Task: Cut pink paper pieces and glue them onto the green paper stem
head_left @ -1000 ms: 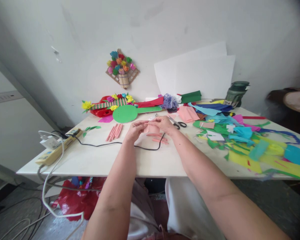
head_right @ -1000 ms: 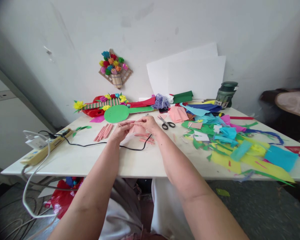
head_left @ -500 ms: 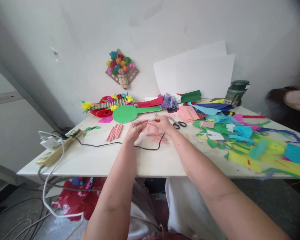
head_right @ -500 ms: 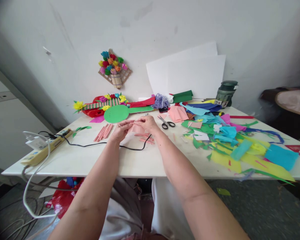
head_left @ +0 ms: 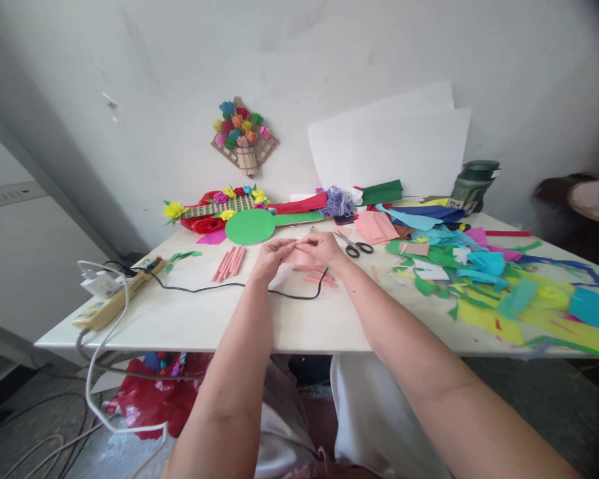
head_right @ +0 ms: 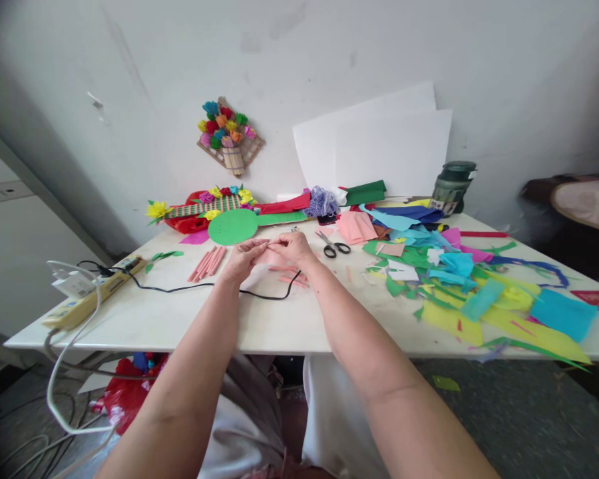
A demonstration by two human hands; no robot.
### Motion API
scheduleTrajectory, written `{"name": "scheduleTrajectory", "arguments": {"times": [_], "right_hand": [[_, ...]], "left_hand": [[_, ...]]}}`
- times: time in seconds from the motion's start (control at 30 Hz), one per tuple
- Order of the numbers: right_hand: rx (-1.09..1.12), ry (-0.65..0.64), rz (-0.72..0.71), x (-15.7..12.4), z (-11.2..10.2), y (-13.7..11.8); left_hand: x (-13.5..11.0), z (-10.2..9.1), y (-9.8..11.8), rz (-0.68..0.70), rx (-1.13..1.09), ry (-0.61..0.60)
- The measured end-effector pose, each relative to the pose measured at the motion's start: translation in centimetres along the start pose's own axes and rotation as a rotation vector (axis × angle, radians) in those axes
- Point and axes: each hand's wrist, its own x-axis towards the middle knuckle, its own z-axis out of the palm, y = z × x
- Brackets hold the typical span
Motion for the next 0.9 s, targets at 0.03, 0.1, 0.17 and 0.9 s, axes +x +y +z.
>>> {"name": "scheduleTrajectory", "arguments": {"times": [0.03, 0.1, 0.17, 0.9], "right_hand": [[-0.011, 0.003, -0.008, 0.0, 0.01, -0.01], [-0.023, 0.005, -0.014, 0.02, 0.01, -0.04], [-0.024, 0.001, -0.007, 0.07, 0.0, -0.03], [0.409, -0.145, 0.435, -0.2, -0.88, 0.21]], "left_hand": [[0.0, 0.0, -0.04, 0.001, -0.014, -0.003], [-0.01, -0.03, -0.07, -0.015, -0.051, -0.02], [-0.03, -0.03, -0.04, -0.046, -0.09, -0.056], [0.32, -0.16, -0.03, -0.004, -0.045, 0.026]]}}
